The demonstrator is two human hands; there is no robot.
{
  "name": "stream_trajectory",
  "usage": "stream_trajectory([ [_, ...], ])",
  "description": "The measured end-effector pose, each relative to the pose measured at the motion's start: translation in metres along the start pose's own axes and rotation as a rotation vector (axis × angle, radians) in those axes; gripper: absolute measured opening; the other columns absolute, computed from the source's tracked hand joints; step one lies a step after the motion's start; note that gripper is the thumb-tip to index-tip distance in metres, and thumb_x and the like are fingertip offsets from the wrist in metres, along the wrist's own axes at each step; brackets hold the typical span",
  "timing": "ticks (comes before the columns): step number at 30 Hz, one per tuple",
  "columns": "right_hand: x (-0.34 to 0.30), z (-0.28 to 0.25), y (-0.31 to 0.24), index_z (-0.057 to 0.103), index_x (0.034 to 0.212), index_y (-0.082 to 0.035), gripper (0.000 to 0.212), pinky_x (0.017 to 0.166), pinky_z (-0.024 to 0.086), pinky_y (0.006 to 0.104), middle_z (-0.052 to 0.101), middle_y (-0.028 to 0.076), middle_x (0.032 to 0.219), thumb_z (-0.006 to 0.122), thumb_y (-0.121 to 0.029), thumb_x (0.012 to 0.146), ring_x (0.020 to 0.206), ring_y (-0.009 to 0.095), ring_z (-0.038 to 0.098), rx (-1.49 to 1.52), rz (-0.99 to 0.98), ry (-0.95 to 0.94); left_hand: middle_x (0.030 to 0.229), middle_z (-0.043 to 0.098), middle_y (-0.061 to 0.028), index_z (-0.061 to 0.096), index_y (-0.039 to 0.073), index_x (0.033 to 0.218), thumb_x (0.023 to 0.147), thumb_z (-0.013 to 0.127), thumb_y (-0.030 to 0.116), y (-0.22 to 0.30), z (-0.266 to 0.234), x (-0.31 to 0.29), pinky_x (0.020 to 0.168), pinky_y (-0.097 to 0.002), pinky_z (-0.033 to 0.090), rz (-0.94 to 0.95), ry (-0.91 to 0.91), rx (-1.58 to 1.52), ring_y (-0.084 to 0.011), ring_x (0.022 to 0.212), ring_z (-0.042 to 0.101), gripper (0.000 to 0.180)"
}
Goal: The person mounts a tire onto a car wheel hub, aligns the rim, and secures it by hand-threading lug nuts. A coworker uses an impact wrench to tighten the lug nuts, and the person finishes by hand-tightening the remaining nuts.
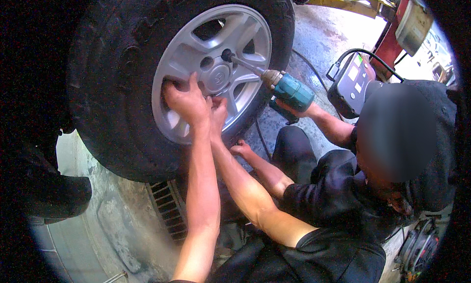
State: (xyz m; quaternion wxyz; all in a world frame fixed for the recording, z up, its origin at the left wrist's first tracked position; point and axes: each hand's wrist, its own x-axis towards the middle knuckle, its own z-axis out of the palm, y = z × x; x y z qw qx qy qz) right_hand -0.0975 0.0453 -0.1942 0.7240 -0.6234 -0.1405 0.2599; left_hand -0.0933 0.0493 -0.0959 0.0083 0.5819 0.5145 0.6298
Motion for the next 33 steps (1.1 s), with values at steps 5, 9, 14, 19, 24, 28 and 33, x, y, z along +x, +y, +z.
stream_trajectory([
  [5, 0.001, -0.005, 0.007, 0.061, 0.116, 0.006, 0.034, 0.081, 0.053, 0.051, 0.074, 0.026, 0.102, 0.069, -0.022, 0.099, 0.091, 0.044, 0.072, -0.015, -0.036, -0.065, 0.113, 0.071, -0.0309, 0.068, -0.012, 0.114, 0.082, 0.089, 0.034, -0.001, -0.003, -0.002, 0.095, -0.0514, 0.051, 0.044, 0.017, 0.042, -0.0499, 0.106, 0.067, 0.06],
  [9, 0.008, -0.006, 0.007, 0.064, 0.112, 0.005, 0.032, 0.081, 0.053, 0.05, 0.075, 0.025, 0.1, 0.069, -0.023, 0.099, 0.09, 0.043, 0.072, -0.048, -0.034, -0.074, 0.115, 0.07, -0.0316, 0.067, -0.012, 0.114, 0.084, 0.088, 0.036, -0.009, -0.005, 0.0, 0.097, -0.0517, 0.05, 0.053, -0.031, 0.026, -0.0495, 0.108, 0.066, 0.061],
  [14, 0.008, -0.001, 0.005, 0.066, 0.108, 0.003, 0.028, 0.084, 0.054, 0.0458, 0.076, 0.021, 0.094, 0.071, -0.023, 0.099, 0.088, 0.036, 0.074, 0.057, -0.076, 0.053, 0.111, 0.071, -0.0307, 0.067, -0.012, 0.111, 0.085, 0.088, 0.038, -0.015, 0.0, -0.004, 0.095, -0.0523, 0.051, 0.03, 0.003, 0.025, -0.0495, 0.105, 0.067, 0.06],
  [19, 0.001, -0.001, 0.009, 0.07, 0.105, 0.004, 0.029, 0.081, 0.055, 0.0431, 0.077, 0.018, 0.095, 0.074, -0.024, 0.097, 0.084, 0.029, 0.073, 0.085, -0.067, 0.026, 0.109, 0.071, -0.0304, 0.067, -0.012, 0.11, 0.085, 0.088, 0.038, -0.018, 0.002, -0.006, 0.093, -0.0519, 0.051, 0.046, 0.02, 0.07, -0.0494, 0.102, 0.067, 0.059],
  [24, 0.004, -0.008, 0.012, 0.074, 0.105, 0.005, 0.029, 0.08, 0.056, 0.0413, 0.078, 0.018, 0.096, 0.076, -0.022, 0.095, 0.084, 0.026, 0.074, 0.065, -0.05, 0.005, 0.107, 0.071, -0.03, 0.067, -0.011, 0.109, 0.084, 0.088, 0.035, -0.015, -0.001, -0.002, 0.091, -0.0513, 0.05, 0.108, 0.005, 0.002, -0.0494, 0.1, 0.067, 0.057],
  [28, 0.007, -0.012, 0.01, 0.075, 0.106, 0.005, 0.029, 0.076, 0.057, 0.0395, 0.078, 0.019, 0.092, 0.077, -0.02, 0.092, 0.079, 0.024, 0.075, 0.102, -0.145, -0.002, 0.112, 0.068, -0.0288, 0.065, -0.01, 0.117, 0.087, 0.085, 0.026, -0.013, -0.004, -0.002, 0.097, -0.0516, 0.047, 0.043, -0.066, -0.022, -0.0475, 0.105, 0.063, 0.051],
  [33, 0.01, -0.012, 0.005, 0.073, 0.105, 0.004, 0.028, 0.077, 0.057, 0.0429, 0.077, 0.018, 0.087, 0.078, -0.018, 0.088, 0.077, 0.028, 0.075, -0.04, -0.212, -0.003, 0.115, 0.068, -0.0294, 0.065, -0.01, 0.118, 0.088, 0.085, 0.028, -0.016, -0.004, -0.002, 0.097, -0.0515, 0.047, 0.048, -0.074, 0.011, -0.0478, 0.108, 0.063, 0.052],
])
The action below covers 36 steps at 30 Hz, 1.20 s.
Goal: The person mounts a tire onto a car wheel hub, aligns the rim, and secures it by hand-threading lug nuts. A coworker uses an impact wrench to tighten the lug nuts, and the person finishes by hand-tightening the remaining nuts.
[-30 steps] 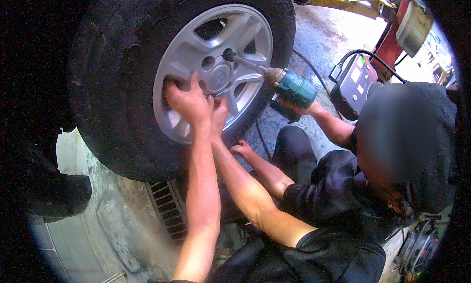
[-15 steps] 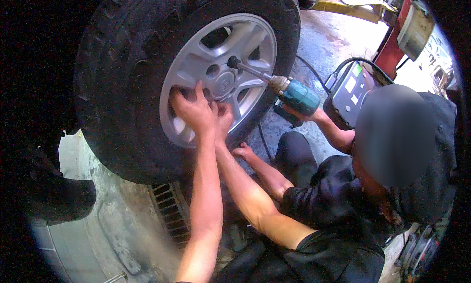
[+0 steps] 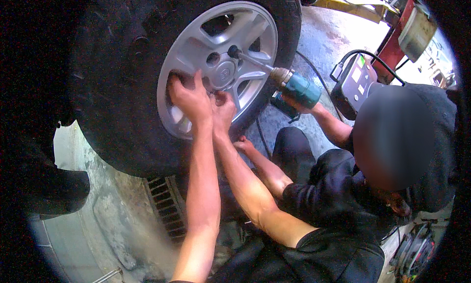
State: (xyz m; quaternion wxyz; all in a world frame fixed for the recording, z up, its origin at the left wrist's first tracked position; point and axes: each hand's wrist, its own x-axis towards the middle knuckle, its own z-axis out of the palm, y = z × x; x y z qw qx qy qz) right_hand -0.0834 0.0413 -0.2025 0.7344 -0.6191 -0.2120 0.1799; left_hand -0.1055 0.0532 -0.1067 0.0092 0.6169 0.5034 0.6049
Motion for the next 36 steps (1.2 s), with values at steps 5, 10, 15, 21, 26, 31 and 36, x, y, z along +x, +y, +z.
stream_trajectory([
  [5, 0.003, -0.001, 0.002, 0.071, 0.104, 0.005, 0.028, 0.079, 0.056, 0.0459, 0.075, 0.022, 0.09, 0.077, -0.018, 0.088, 0.08, 0.035, 0.073, -0.028, 0.005, -0.043, 0.114, 0.071, -0.0303, 0.066, -0.011, 0.114, 0.085, 0.087, 0.035, 0.0, 0.003, 0.003, 0.096, -0.0518, 0.05, 0.014, 0.059, -0.024, -0.0501, 0.108, 0.065, 0.059],
  [10, 0.003, 0.0, 0.01, 0.07, 0.103, 0.005, 0.026, 0.081, 0.054, 0.0475, 0.073, 0.025, 0.099, 0.073, -0.017, 0.091, 0.088, 0.041, 0.072, 0.002, -0.151, -0.067, 0.115, 0.07, -0.0309, 0.066, -0.011, 0.114, 0.084, 0.088, 0.036, 0.004, 0.001, 0.0, 0.096, -0.052, 0.049, -0.003, 0.062, -0.004, -0.0506, 0.109, 0.065, 0.059],
  [15, 0.006, 0.0, 0.014, 0.068, 0.102, 0.005, 0.024, 0.083, 0.053, 0.049, 0.073, 0.025, 0.099, 0.072, -0.017, 0.093, 0.091, 0.043, 0.071, -0.027, -0.042, -0.096, 0.113, 0.07, -0.0308, 0.067, -0.01, 0.113, 0.083, 0.089, 0.035, 0.004, 0.0, 0.003, 0.095, -0.052, 0.05, 0.025, 0.056, -0.019, -0.0501, 0.107, 0.065, 0.058],
  [21, 0.0, 0.004, 0.013, 0.07, 0.108, 0.003, 0.028, 0.08, 0.054, 0.0388, 0.075, 0.014, 0.099, 0.08, -0.016, 0.09, 0.087, 0.023, 0.069, 0.205, 0.11, 0.013, 0.109, 0.071, -0.0298, 0.067, -0.01, 0.107, 0.083, 0.089, 0.034, 0.0, 0.001, 0.001, 0.091, -0.0525, 0.05, 0.014, 0.063, 0.002, -0.0489, 0.101, 0.066, 0.054],
  [26, -0.006, 0.008, 0.021, 0.075, 0.112, 0.004, 0.028, 0.083, 0.054, 0.0357, 0.075, 0.011, 0.101, 0.08, -0.016, 0.091, 0.089, 0.021, 0.069, 0.21, 0.196, 0.01, 0.103, 0.071, -0.0284, 0.068, -0.009, 0.105, 0.084, 0.088, 0.038, -0.003, 0.004, -0.004, 0.089, -0.0525, 0.05, -0.056, 0.041, -0.052, -0.0489, 0.097, 0.066, 0.055],
  [31, -0.004, 0.007, 0.027, 0.076, 0.108, 0.004, 0.027, 0.082, 0.055, 0.0404, 0.077, 0.016, 0.101, 0.078, -0.019, 0.094, 0.089, 0.026, 0.073, 0.147, 0.064, 0.036, 0.102, 0.072, -0.0282, 0.068, -0.009, 0.103, 0.085, 0.088, 0.039, -0.004, 0.009, -0.007, 0.087, -0.0519, 0.051, -0.018, 0.091, 0.04, -0.0486, 0.095, 0.067, 0.055],
  [36, 0.005, 0.008, 0.023, 0.071, 0.104, 0.004, 0.024, 0.079, 0.056, 0.0442, 0.077, 0.019, 0.094, 0.075, -0.018, 0.096, 0.086, 0.031, 0.075, -0.013, 0.106, -0.023, 0.103, 0.073, -0.0271, 0.069, -0.008, 0.104, 0.084, 0.088, 0.037, -0.005, 0.008, -0.011, 0.087, -0.051, 0.052, -0.056, 0.034, 0.014, -0.0468, 0.095, 0.068, 0.053],
])
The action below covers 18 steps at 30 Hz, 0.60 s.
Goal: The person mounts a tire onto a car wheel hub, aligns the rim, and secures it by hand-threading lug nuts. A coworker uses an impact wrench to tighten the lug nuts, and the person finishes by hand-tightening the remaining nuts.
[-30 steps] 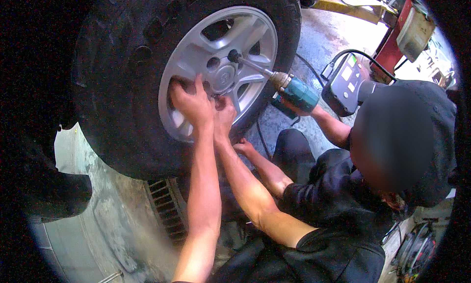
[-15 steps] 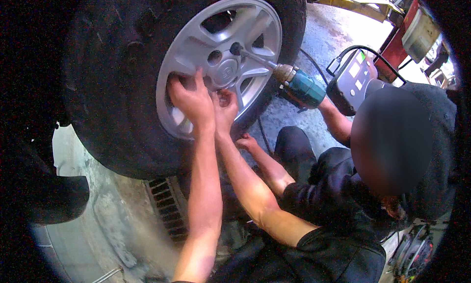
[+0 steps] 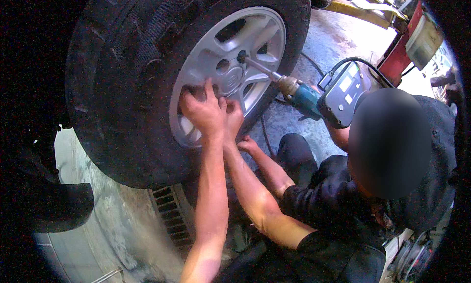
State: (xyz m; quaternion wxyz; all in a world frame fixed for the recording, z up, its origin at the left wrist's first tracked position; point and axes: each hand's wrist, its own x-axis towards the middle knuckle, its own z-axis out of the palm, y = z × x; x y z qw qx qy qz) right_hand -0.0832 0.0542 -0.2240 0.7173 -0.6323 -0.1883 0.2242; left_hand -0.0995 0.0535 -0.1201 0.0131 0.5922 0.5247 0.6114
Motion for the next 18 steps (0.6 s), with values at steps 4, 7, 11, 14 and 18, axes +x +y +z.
stream_trajectory([
  [4, 0.004, 0.006, -0.006, 0.065, 0.109, 0.001, 0.027, 0.077, 0.055, 0.0498, 0.075, 0.024, 0.091, 0.066, -0.026, 0.102, 0.085, 0.043, 0.073, -0.01, -0.167, -0.037, 0.104, 0.073, -0.0262, 0.069, -0.007, 0.105, 0.085, 0.088, 0.036, -0.003, 0.001, 0.002, 0.087, -0.0505, 0.052, -0.024, -0.013, -0.077, -0.0453, 0.095, 0.068, 0.051],
  [7, 0.005, 0.002, -0.012, 0.064, 0.112, -0.001, 0.032, 0.077, 0.055, 0.0532, 0.074, 0.027, 0.09, 0.06, -0.031, 0.104, 0.086, 0.047, 0.072, -0.18, -0.13, -0.118, 0.103, 0.073, -0.0261, 0.07, -0.007, 0.106, 0.085, 0.088, 0.036, -0.003, 0.002, 0.002, 0.086, -0.0508, 0.052, 0.053, 0.041, -0.034, -0.0462, 0.094, 0.068, 0.051],
  [11, 0.008, -0.009, -0.02, 0.064, 0.114, -0.002, 0.036, 0.078, 0.054, 0.0562, 0.073, 0.028, 0.09, 0.054, -0.036, 0.107, 0.087, 0.051, 0.07, -0.365, -0.107, -0.217, 0.103, 0.073, -0.0266, 0.069, -0.007, 0.105, 0.085, 0.088, 0.037, -0.004, 0.003, 0.001, 0.086, -0.0515, 0.052, 0.054, 0.037, 0.006, -0.048, 0.094, 0.067, 0.051],
  [14, 0.011, -0.016, -0.025, 0.065, 0.114, -0.002, 0.039, 0.078, 0.054, 0.0573, 0.073, 0.029, 0.091, 0.051, -0.038, 0.107, 0.088, 0.051, 0.07, -0.43, -0.13, -0.267, 0.104, 0.072, -0.0271, 0.069, -0.007, 0.104, 0.086, 0.087, 0.038, -0.004, 0.003, 0.0, 0.086, -0.0525, 0.052, 0.053, 0.041, 0.02, -0.0488, 0.095, 0.067, 0.052],
  [18, 0.014, -0.022, -0.025, 0.066, 0.113, -0.003, 0.043, 0.079, 0.053, 0.0589, 0.073, 0.029, 0.092, 0.047, -0.041, 0.108, 0.089, 0.052, 0.069, -0.474, -0.158, -0.309, 0.104, 0.072, -0.0275, 0.069, -0.007, 0.104, 0.087, 0.086, 0.039, -0.003, 0.001, 0.002, 0.087, -0.0534, 0.051, 0.022, 0.001, -0.031, -0.0493, 0.095, 0.066, 0.052],
])
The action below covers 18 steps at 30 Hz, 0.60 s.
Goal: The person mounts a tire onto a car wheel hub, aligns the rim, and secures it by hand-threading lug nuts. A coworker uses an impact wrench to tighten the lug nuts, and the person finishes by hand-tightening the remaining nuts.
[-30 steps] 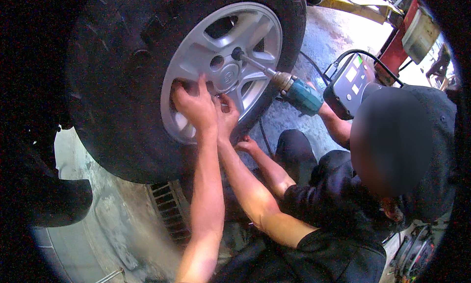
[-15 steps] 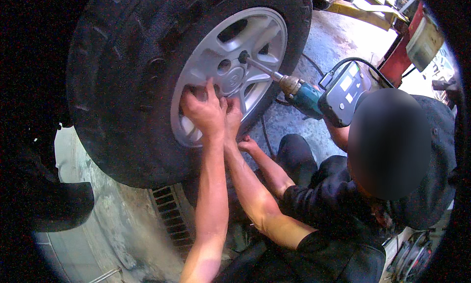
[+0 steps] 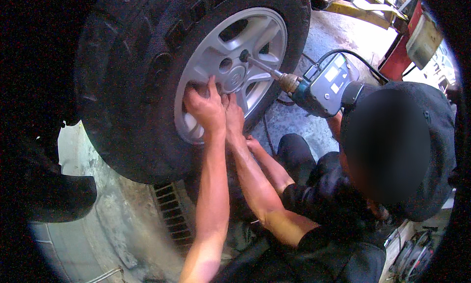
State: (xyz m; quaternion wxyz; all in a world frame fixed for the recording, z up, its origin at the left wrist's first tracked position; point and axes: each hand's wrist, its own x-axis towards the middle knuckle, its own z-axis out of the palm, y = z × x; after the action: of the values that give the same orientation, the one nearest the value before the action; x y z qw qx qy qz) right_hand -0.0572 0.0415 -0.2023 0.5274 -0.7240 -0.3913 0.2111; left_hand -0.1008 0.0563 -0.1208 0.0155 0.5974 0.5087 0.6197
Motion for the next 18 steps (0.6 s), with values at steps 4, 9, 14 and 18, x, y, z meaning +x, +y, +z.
stream_trajectory([
  [4, 0.0, 0.001, 0.008, 0.067, 0.113, -0.003, 0.047, 0.08, 0.053, 0.0604, 0.073, 0.03, 0.093, 0.043, -0.044, 0.109, 0.091, 0.053, 0.069, -0.009, -0.015, -0.03, 0.102, 0.072, -0.0275, 0.069, -0.007, 0.103, 0.088, 0.085, 0.038, 0.002, -0.001, 0.0, 0.086, -0.0525, 0.051, -0.011, -0.003, 0.017, -0.0493, 0.094, 0.066, 0.05],
  [9, 0.005, 0.01, 0.017, 0.071, 0.112, -0.003, 0.061, 0.085, 0.052, 0.063, 0.072, 0.032, 0.095, 0.034, -0.05, 0.11, 0.093, 0.054, 0.069, 0.043, 0.059, -0.109, 0.1, 0.071, -0.0282, 0.068, -0.008, 0.101, 0.088, 0.084, 0.039, -0.001, -0.001, 0.001, 0.085, -0.0522, 0.051, -0.005, -0.011, -0.041, -0.0492, 0.094, 0.066, 0.052],
  [14, -0.001, 0.022, 0.019, 0.07, 0.112, -0.001, 0.058, 0.084, 0.053, 0.0607, 0.072, 0.034, 0.093, 0.042, -0.051, 0.108, 0.093, 0.053, 0.07, 0.229, -0.031, 0.125, 0.098, 0.071, -0.0272, 0.068, -0.007, 0.1, 0.089, 0.084, 0.038, -0.003, 0.001, 0.002, 0.083, -0.0522, 0.05, 0.0, -0.002, 0.046, -0.048, 0.092, 0.066, 0.049],
  [18, -0.008, 0.027, 0.018, 0.068, 0.115, -0.002, 0.053, 0.082, 0.054, 0.0598, 0.073, 0.032, 0.093, 0.046, -0.05, 0.107, 0.092, 0.052, 0.071, 0.259, -0.091, 0.243, 0.097, 0.071, -0.024, 0.068, -0.005, 0.101, 0.091, 0.083, 0.03, -0.002, 0.0, 0.0, 0.083, -0.05, 0.051, 0.043, -0.002, 0.083, -0.0443, 0.091, 0.067, 0.039],
])
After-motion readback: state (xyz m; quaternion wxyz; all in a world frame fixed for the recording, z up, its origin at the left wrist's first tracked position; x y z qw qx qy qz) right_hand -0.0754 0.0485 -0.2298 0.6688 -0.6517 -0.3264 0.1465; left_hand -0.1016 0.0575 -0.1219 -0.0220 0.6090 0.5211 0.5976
